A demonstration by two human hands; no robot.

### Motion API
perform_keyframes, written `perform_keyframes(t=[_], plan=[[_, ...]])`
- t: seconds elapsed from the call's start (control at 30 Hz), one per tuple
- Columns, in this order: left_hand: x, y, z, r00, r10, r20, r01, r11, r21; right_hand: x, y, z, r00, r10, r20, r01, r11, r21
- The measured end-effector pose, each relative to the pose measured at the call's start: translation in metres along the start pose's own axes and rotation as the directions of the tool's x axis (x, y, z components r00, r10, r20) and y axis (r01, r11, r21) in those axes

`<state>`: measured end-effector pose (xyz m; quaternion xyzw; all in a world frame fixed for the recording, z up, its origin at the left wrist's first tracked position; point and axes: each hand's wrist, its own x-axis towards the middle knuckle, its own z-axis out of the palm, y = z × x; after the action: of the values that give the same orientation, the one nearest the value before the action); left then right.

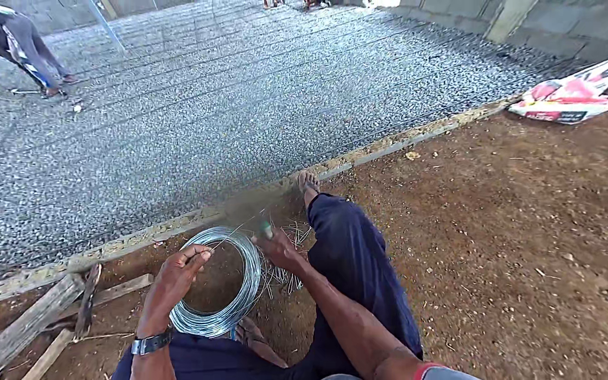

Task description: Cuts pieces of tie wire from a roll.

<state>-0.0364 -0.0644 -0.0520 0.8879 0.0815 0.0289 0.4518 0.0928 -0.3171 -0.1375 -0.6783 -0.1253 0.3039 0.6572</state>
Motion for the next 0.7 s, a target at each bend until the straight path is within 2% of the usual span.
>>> perform_keyframes(t=[0.1, 0.17, 0.33, 0.5, 0.7], plan=[[0.002, -0.001, 0.009, 0.999, -0.02, 0.032, 0.02, 1.0, 0.011, -0.003, -0.001, 0.002, 0.999, 0.037, 0.005, -0.037, 0.995, 0.088], [0.002, 0.003, 0.016, 0.997, -0.029, 0.071, 0.03, 0.999, -0.014, -0.004, -0.001, 0.002, 0.998, 0.037, 0.049, -0.047, 0.973, 0.227], [0.006, 0.005, 0.043, 0.977, -0.038, 0.209, 0.063, 0.992, -0.114, -0.004, -0.004, 0.009, 0.976, 0.101, 0.193, -0.197, 0.789, 0.582], [0.006, 0.007, 0.065, 0.957, -0.023, 0.291, 0.085, 0.975, -0.203, -0.003, -0.006, 0.015, 0.972, 0.16, 0.17, -0.234, 0.643, 0.729], [0.002, 0.01, 0.069, 0.956, -0.021, 0.293, 0.1, 0.962, -0.255, -0.002, -0.006, 0.015, 0.975, 0.193, 0.112, -0.206, 0.589, 0.782]])
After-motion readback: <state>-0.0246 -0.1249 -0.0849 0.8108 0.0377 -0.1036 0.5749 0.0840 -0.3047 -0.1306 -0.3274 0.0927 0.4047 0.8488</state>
